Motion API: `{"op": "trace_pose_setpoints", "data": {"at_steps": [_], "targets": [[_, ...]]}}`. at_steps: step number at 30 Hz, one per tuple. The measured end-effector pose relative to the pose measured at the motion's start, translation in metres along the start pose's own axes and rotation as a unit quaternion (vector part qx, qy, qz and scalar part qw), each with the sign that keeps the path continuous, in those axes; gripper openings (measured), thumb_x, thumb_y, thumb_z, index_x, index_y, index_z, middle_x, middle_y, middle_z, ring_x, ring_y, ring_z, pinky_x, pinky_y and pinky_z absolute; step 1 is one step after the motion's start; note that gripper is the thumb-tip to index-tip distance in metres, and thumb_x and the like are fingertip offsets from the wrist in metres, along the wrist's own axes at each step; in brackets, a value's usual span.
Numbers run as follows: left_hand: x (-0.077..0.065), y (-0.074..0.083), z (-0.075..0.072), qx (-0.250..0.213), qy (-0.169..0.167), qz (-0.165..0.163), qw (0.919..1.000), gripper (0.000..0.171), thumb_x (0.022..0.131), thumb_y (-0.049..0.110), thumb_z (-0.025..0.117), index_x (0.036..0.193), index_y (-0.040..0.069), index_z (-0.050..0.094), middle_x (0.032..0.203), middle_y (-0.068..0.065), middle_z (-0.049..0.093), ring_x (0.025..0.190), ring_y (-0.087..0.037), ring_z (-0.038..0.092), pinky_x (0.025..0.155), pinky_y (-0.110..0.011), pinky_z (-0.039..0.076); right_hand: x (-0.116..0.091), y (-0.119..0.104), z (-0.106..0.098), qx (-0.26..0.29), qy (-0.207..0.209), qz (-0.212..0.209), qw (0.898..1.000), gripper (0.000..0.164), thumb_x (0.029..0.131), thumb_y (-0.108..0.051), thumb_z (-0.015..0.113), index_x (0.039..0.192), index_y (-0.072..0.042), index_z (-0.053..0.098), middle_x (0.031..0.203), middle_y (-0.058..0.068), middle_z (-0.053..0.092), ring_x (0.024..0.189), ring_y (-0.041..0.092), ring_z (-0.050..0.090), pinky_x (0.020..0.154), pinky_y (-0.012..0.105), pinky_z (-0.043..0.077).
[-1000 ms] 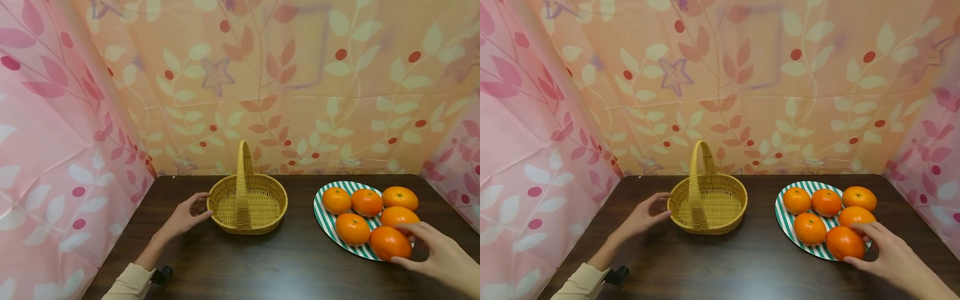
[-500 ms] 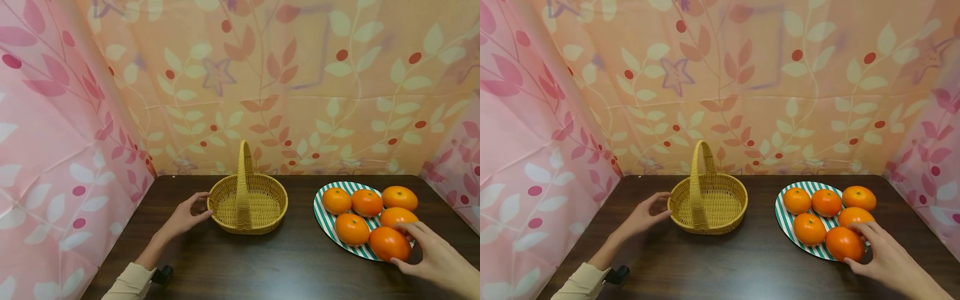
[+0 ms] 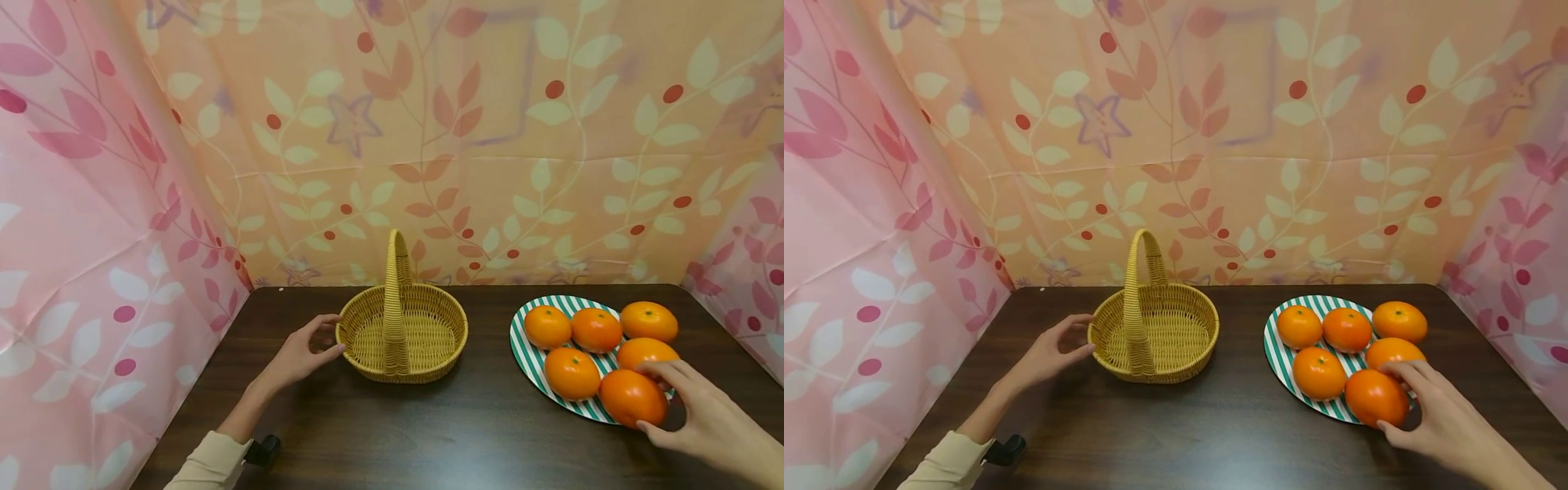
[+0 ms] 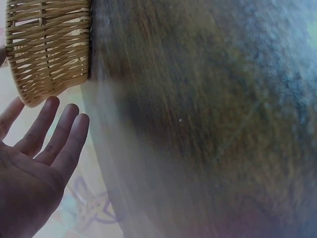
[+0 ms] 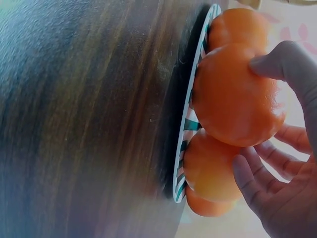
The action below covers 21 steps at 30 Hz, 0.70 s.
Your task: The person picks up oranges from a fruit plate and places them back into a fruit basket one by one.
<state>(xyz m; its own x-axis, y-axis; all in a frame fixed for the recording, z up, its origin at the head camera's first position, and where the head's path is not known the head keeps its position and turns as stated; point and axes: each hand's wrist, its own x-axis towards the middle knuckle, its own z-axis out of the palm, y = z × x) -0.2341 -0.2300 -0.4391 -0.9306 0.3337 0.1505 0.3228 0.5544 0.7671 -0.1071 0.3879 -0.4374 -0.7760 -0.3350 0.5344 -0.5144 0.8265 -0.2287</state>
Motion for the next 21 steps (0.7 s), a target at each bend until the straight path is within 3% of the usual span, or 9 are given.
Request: {"op": "trace_pose_setpoints", "data": {"at_steps": [9, 21], "targets": [[0.000, 0.001, -0.001, 0.000, -0.004, -0.005, 1.0000, 0.060, 0.092, 0.034, 0.078, 0.144, 0.016, 0.053, 0.129, -0.013, 0.060, 0.110, -0.036, 0.064, 0.085, -0.039, 0.058, 0.003, -0.003, -0.006, 0.026, 0.020, -0.023, 0.999, 0.088, 0.037, -0.011, 0.102, 0.116, -0.007, 0.063, 0.109, -0.012, 0.051, 0.083, 0.000, 0.047, 0.069, 0.008, 0.041], [0.001, -0.002, -0.001, -0.009, -0.006, -0.003, 0.9999, 0.059, 0.092, 0.033, 0.078, 0.144, 0.016, 0.054, 0.131, -0.017, 0.059, 0.109, -0.036, 0.064, 0.084, -0.040, 0.058, 0.015, -0.009, -0.023, 0.076, 0.031, 0.000, 0.997, 0.089, 0.040, 0.001, 0.100, 0.121, -0.003, 0.062, 0.109, -0.013, 0.053, 0.086, -0.003, 0.047, 0.067, 0.007, 0.043]]}}
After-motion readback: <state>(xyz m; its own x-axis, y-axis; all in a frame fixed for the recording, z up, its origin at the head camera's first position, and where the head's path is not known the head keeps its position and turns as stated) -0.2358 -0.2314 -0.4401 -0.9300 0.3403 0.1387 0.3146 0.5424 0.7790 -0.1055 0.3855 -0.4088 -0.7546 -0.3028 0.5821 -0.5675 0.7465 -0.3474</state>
